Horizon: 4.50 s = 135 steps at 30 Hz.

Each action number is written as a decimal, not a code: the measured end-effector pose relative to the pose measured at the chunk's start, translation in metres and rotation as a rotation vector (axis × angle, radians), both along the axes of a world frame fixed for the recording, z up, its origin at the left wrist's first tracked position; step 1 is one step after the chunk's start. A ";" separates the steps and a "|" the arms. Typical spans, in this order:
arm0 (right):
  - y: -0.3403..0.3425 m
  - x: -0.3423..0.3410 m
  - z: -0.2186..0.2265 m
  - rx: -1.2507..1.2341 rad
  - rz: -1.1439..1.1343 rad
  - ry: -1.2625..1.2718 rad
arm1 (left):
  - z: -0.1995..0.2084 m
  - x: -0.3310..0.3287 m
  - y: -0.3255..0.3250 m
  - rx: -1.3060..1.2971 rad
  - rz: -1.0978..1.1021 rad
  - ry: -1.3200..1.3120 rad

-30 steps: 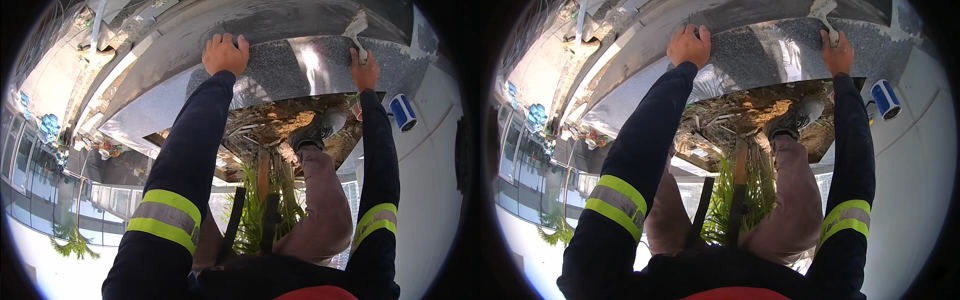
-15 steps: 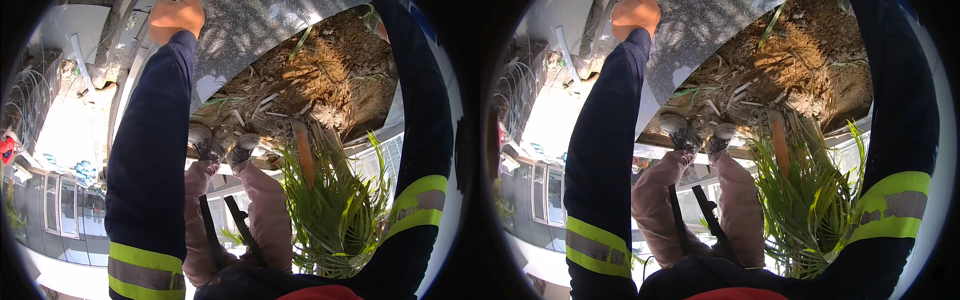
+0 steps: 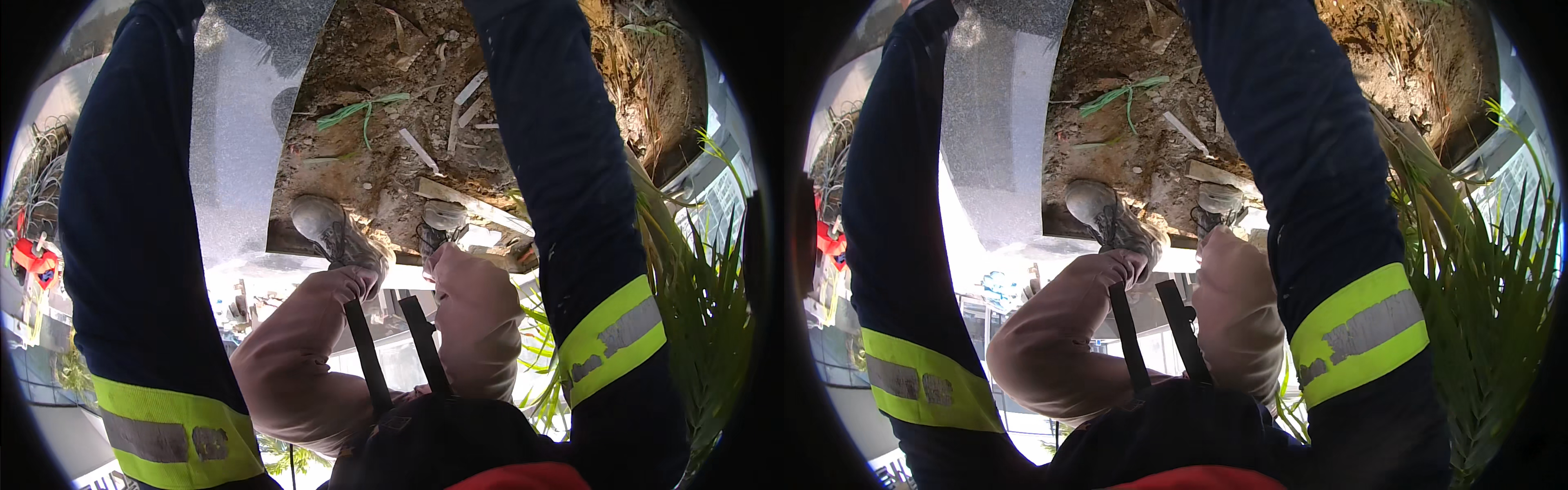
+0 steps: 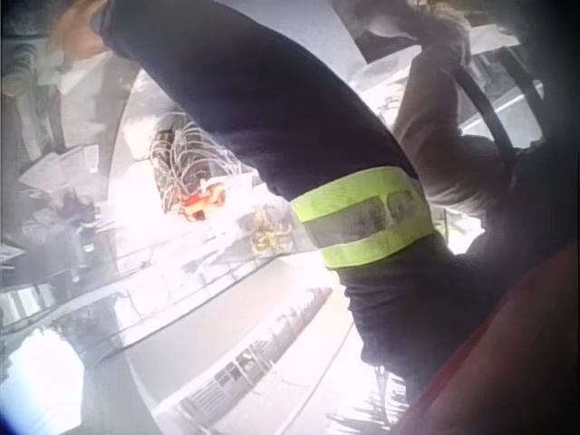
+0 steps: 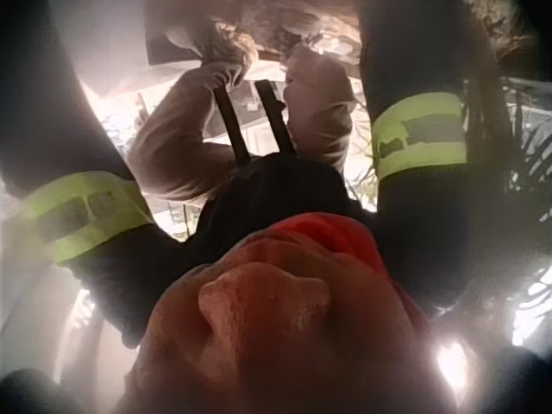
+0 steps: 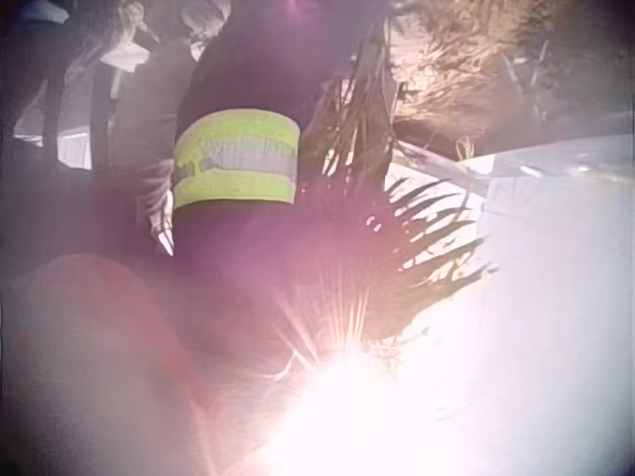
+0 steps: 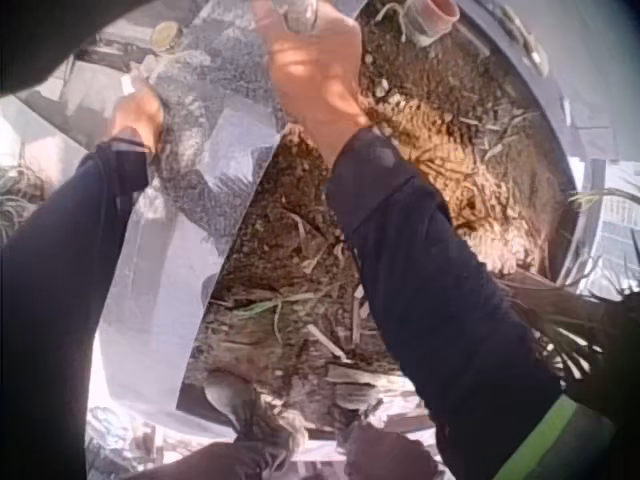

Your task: The person kneels on the ground and uses a trowel to apply a white sealant along the edge of a curved concrete structure. They smooth the sealant with the trowel and their fingers, working along the perimeter of the structure.

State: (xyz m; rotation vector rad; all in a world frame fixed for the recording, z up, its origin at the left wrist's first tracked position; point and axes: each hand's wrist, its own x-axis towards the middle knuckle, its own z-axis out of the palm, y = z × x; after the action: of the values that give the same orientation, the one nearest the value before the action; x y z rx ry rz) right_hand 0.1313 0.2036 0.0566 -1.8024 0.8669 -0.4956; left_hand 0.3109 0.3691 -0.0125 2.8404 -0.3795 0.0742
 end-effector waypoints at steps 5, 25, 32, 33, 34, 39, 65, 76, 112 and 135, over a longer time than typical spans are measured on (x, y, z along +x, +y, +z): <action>0.072 -0.113 0.008 0.174 -0.198 -0.085 | 0.004 0.017 -0.003 -0.138 0.143 -0.118; 0.106 -0.239 0.009 -0.194 0.159 0.162 | 0.066 -0.161 0.197 0.143 -0.730 0.071; 0.185 -0.323 0.009 0.111 0.818 0.452 | 0.057 -0.163 0.270 0.410 -0.906 0.328; 0.196 -0.322 0.009 0.126 0.989 0.459 | 0.060 -0.163 0.268 0.423 -0.917 0.344; 0.207 -0.313 0.011 0.132 1.165 0.471 | 0.061 -0.162 0.267 0.424 -0.922 0.360; 0.238 -0.269 0.008 0.348 1.297 0.441 | 0.066 -0.163 0.263 0.444 -0.911 0.418; 0.208 -0.290 -0.042 1.205 0.339 -0.161 | 0.075 -0.170 0.267 0.427 -0.775 0.467; 0.280 -0.276 -0.056 1.291 0.374 -0.095 | 0.074 -0.171 0.262 0.423 -0.797 0.462; 0.266 -0.403 -0.081 0.631 0.084 0.167 | 0.047 -0.262 0.149 1.103 -1.258 -0.325; 0.181 -0.335 -0.052 0.485 0.177 -0.122 | 0.064 -0.382 0.222 0.454 -1.560 0.209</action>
State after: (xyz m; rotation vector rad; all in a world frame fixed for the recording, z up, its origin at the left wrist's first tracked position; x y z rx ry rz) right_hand -0.2039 0.3844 0.0045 -1.3717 0.6663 -0.2495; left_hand -0.0716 0.5913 0.0520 2.0110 -2.5247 -0.6465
